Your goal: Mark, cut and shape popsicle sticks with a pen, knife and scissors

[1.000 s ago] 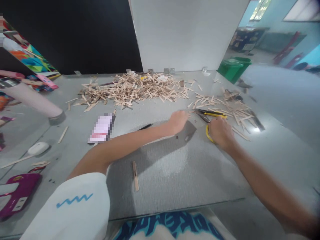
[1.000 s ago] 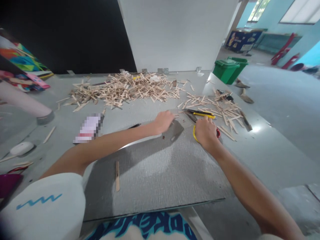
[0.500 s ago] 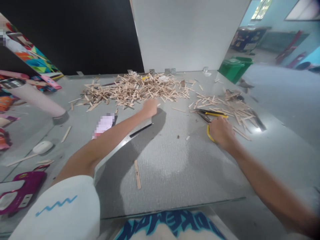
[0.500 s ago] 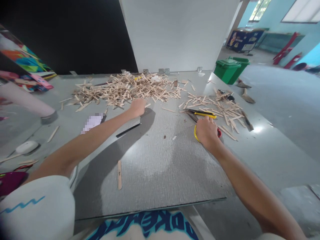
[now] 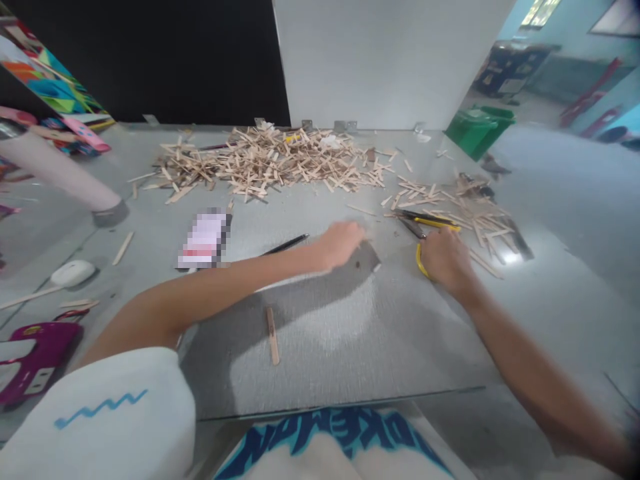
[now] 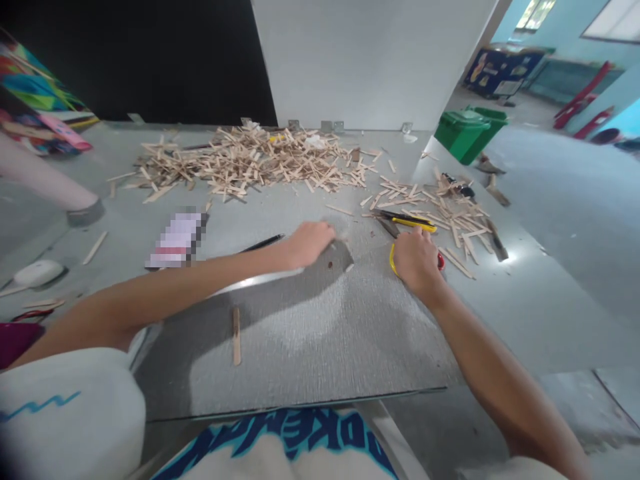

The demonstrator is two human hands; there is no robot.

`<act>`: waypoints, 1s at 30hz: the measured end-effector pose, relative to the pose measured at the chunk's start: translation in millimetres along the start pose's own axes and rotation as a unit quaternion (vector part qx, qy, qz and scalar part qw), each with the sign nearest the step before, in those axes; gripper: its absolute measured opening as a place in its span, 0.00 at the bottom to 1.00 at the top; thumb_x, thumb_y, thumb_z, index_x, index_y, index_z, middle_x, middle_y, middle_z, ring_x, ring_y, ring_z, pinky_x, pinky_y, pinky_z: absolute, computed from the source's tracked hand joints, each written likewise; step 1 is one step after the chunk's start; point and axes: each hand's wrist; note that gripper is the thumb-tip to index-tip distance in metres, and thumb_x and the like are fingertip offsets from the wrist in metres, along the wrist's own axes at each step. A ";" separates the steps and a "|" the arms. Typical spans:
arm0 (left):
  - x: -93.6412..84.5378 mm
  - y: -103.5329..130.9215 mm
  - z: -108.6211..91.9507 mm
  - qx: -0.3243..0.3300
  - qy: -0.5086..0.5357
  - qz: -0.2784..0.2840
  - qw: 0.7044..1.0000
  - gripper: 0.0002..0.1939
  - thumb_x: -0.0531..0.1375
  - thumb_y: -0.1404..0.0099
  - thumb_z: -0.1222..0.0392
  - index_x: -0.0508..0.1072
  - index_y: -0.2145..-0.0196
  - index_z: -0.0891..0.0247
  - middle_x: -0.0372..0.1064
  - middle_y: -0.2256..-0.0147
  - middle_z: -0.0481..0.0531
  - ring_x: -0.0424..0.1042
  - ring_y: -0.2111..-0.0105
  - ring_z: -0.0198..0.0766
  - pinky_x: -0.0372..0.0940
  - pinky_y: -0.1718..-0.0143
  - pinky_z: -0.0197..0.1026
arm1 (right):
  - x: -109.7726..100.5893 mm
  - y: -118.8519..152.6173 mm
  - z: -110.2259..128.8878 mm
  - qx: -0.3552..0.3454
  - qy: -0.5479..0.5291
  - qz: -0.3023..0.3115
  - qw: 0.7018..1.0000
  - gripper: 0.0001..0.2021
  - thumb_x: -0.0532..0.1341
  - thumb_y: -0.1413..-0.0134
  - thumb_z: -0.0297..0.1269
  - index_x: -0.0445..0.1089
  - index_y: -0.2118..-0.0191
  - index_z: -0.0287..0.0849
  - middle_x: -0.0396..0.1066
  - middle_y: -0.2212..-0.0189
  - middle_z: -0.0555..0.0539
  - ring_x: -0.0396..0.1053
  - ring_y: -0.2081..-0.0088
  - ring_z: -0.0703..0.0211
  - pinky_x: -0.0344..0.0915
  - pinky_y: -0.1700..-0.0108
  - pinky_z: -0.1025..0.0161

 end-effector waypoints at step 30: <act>-51.1 -50.5 91.5 -0.117 -0.013 -0.037 0.992 0.21 0.66 0.22 0.51 0.75 0.37 0.62 0.74 0.40 0.60 0.78 0.44 0.49 0.77 0.44 0.56 | -0.9 1.1 1.6 -0.001 -0.011 0.000 1.000 0.21 0.52 0.23 0.35 0.82 0.46 0.32 0.75 0.44 0.24 0.74 0.42 0.30 0.72 0.50 0.49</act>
Point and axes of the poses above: each hand's wrist, its own y-axis away from the middle knuckle, its own x-axis out of the palm, z = x × y
